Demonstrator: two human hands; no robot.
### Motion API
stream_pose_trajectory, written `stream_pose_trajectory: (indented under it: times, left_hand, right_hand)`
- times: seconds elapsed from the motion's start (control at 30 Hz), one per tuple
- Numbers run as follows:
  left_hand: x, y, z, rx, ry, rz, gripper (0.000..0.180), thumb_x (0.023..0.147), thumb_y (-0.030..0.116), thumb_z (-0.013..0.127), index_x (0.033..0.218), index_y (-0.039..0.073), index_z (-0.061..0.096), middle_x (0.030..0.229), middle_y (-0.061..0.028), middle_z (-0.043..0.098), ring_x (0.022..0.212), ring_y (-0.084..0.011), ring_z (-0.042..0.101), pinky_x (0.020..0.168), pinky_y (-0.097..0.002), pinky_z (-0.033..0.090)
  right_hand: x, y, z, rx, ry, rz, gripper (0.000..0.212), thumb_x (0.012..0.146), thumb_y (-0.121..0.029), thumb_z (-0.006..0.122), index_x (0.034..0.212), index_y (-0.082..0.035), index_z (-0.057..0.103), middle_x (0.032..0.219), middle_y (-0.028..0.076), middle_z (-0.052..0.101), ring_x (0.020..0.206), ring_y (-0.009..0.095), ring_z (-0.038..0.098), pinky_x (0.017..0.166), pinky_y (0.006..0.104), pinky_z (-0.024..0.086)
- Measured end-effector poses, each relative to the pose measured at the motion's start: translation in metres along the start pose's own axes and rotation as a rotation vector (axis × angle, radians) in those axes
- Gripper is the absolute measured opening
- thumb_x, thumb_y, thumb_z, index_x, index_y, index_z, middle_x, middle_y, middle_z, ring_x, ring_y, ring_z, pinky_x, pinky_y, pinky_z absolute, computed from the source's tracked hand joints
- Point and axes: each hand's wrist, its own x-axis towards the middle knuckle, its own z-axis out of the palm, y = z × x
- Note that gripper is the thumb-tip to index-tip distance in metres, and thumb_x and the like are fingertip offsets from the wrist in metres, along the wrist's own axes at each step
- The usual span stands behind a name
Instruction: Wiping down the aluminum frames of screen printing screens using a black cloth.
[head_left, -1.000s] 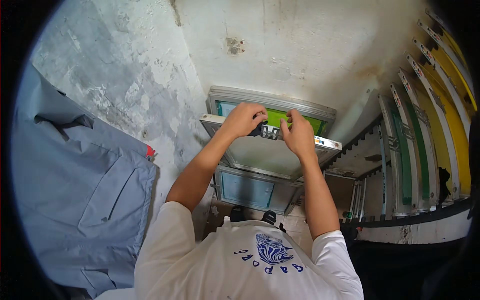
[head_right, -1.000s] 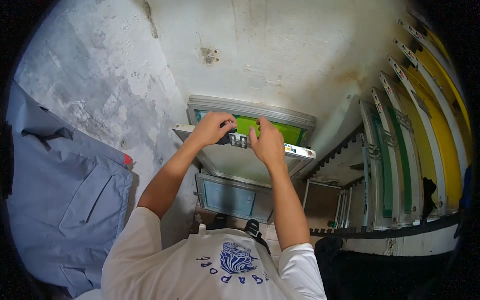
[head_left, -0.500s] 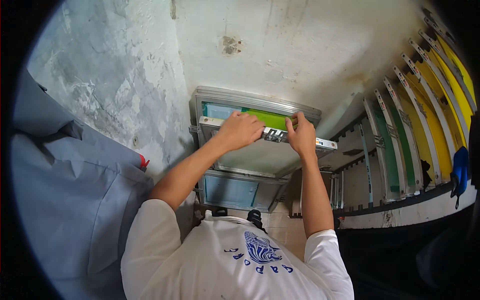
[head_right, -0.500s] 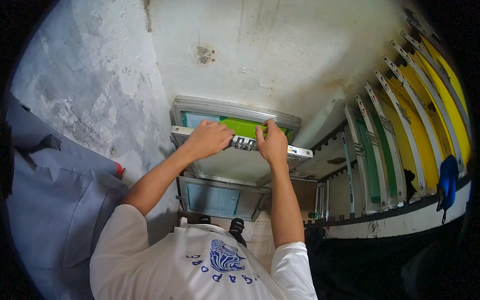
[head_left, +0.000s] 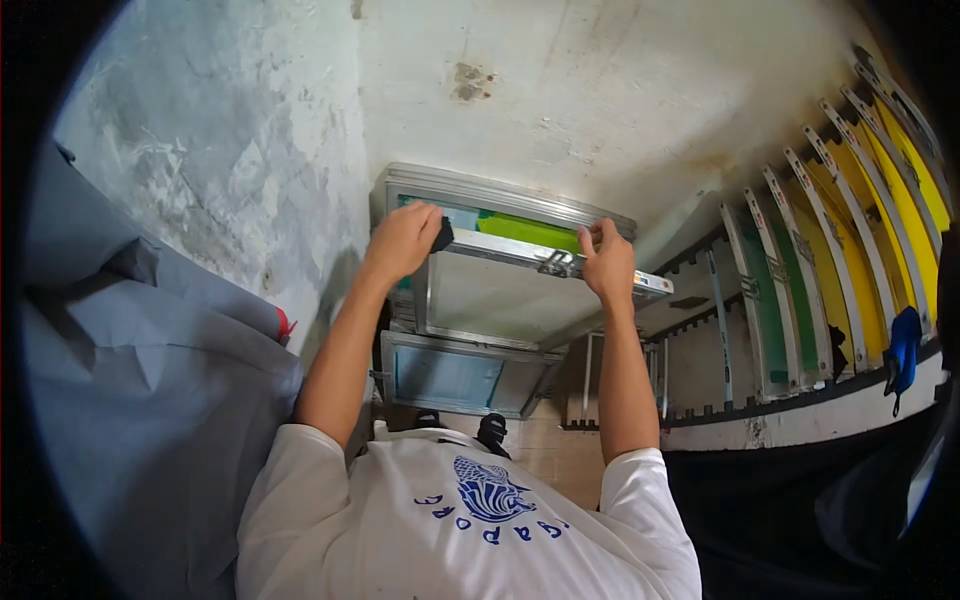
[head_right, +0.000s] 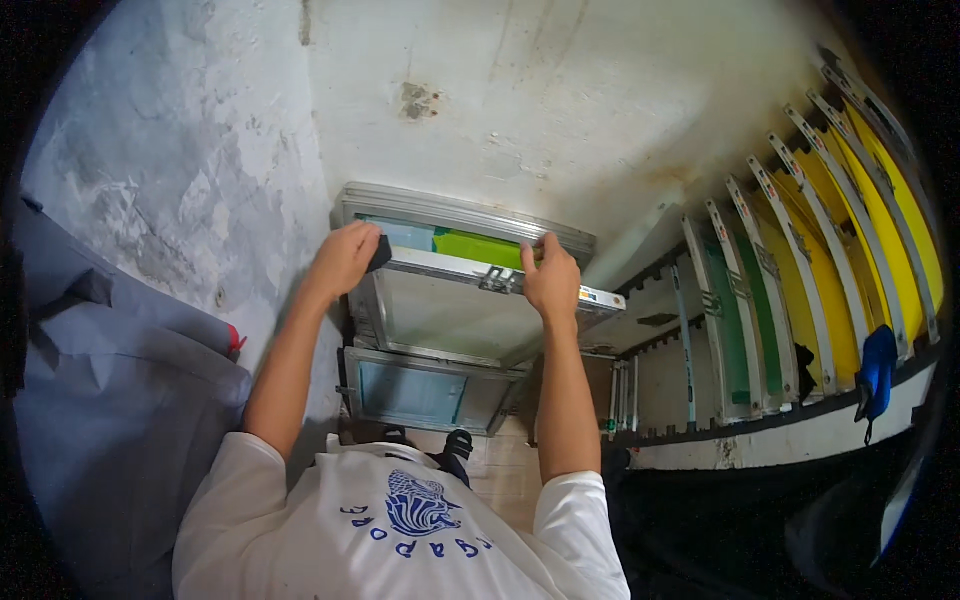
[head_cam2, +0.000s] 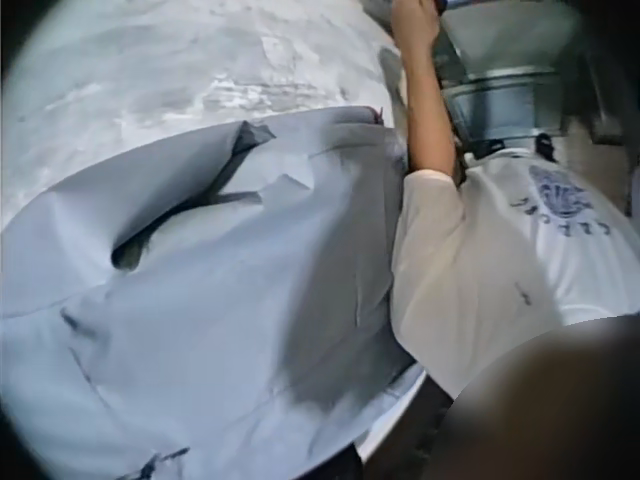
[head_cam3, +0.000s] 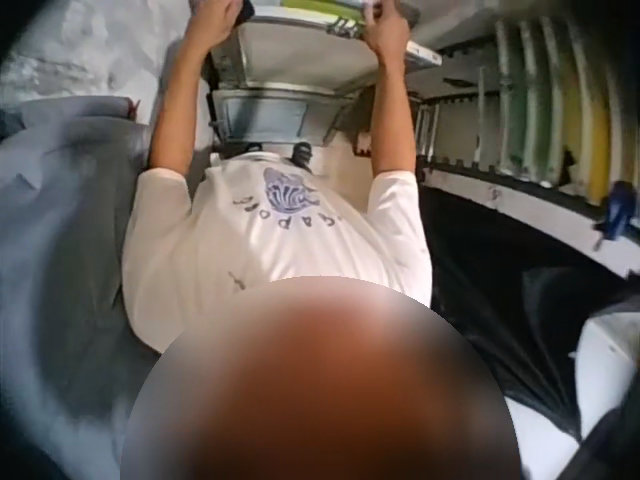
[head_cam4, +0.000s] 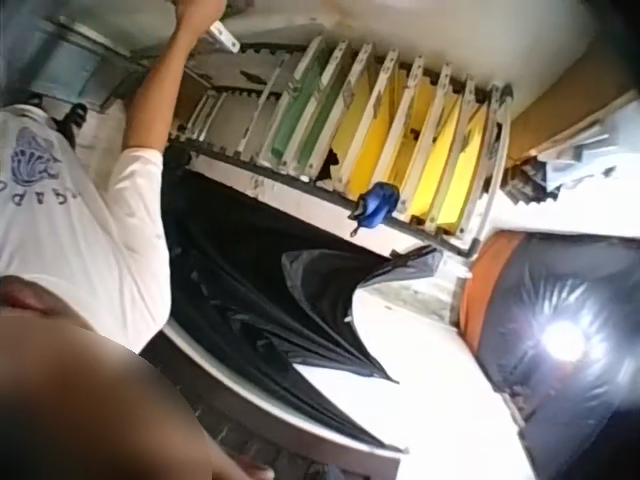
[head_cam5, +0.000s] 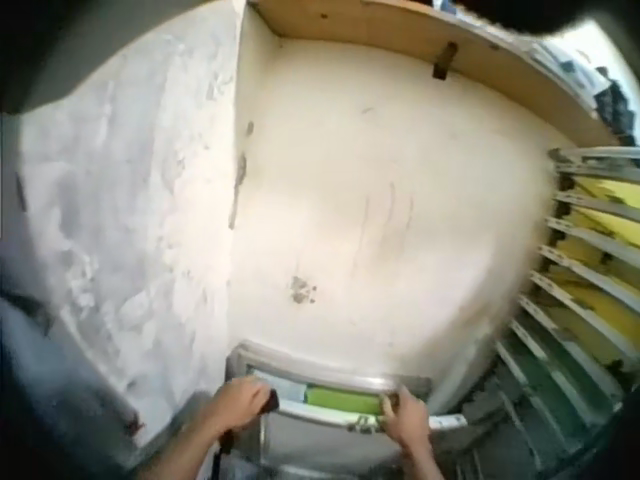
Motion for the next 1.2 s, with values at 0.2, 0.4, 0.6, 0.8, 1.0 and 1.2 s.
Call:
stream_pose_trajectory:
  times: [0.2,0.4,0.6,0.8,1.0,1.2]
  left_hand:
    - [-0.020,-0.029,0.018,-0.410,0.191,-0.081,0.030,0.111,0.022,0.055,0.109,-0.004,0.070,0.094,-0.0174,0.068,0.085,-0.0290,0.066,0.082,-0.0353,0.052]
    - [-0.018,-0.045,0.041,-0.680,0.440,-0.310,0.042,0.115,0.033,0.052,0.109,-0.004,0.072,0.093,-0.0021,0.069,0.089,-0.0100,0.059,0.084,-0.0282,0.050]
    - [-0.013,-0.045,0.019,-0.933,0.583,-0.393,0.047,0.117,0.036,0.040,0.099,0.002,0.066,0.089,-0.0081,0.070,0.086,-0.0183,0.065,0.086,-0.0309,0.050]
    - [-0.031,-0.061,-0.026,-0.751,0.651,-0.387,0.053,0.118,0.047,0.033,0.109,0.003,0.062,0.098,-0.0112,0.071,0.096,-0.0206,0.064,0.093,-0.0335,0.048]
    - [-0.068,-0.072,-0.044,-0.092,0.599,-0.289,0.062,0.112,0.044,0.056,0.147,-0.002,0.037,0.141,-0.0215,0.042,0.123,-0.0326,0.047,0.109,-0.0416,0.040]
    - [-0.084,-0.037,-0.021,0.069,0.739,-0.510,0.063,0.110,0.037,0.060,0.147,-0.006,0.034,0.144,-0.0278,0.039,0.130,-0.0377,0.045,0.111,-0.0458,0.040]
  right_hand:
    - [-0.008,-0.014,0.011,0.004,-0.031,0.049,0.033,0.100,-0.036,0.070,0.105,-0.003,0.067,0.095,0.019,0.077,0.093,0.044,0.073,0.082,0.0519,0.055]
    - [-0.006,-0.019,0.011,0.001,0.005,0.030,0.035,0.099,-0.040,0.069,0.105,-0.005,0.069,0.097,0.020,0.077,0.092,0.044,0.073,0.082,0.0539,0.056]
    - [-0.005,-0.041,0.022,-0.014,0.006,-0.013,0.037,0.101,-0.041,0.065,0.104,-0.004,0.066,0.097,0.020,0.076,0.091,0.043,0.073,0.081,0.0552,0.056]
    - [-0.014,-0.092,0.020,-0.034,-0.108,-0.014,0.038,0.103,-0.041,0.061,0.109,-0.004,0.067,0.097,0.020,0.076,0.093,0.041,0.074,0.083,0.0538,0.058]
    - [-0.022,-0.124,0.045,0.023,-0.169,-0.016,0.039,0.102,-0.041,0.061,0.106,-0.003,0.067,0.096,0.021,0.076,0.093,0.041,0.073,0.084,0.0539,0.057]
    - [-0.020,-0.145,0.050,0.083,-0.244,-0.084,0.038,0.102,-0.037,0.059,0.113,-0.002,0.068,0.094,0.020,0.077,0.091,0.039,0.076,0.081,0.0514,0.060]
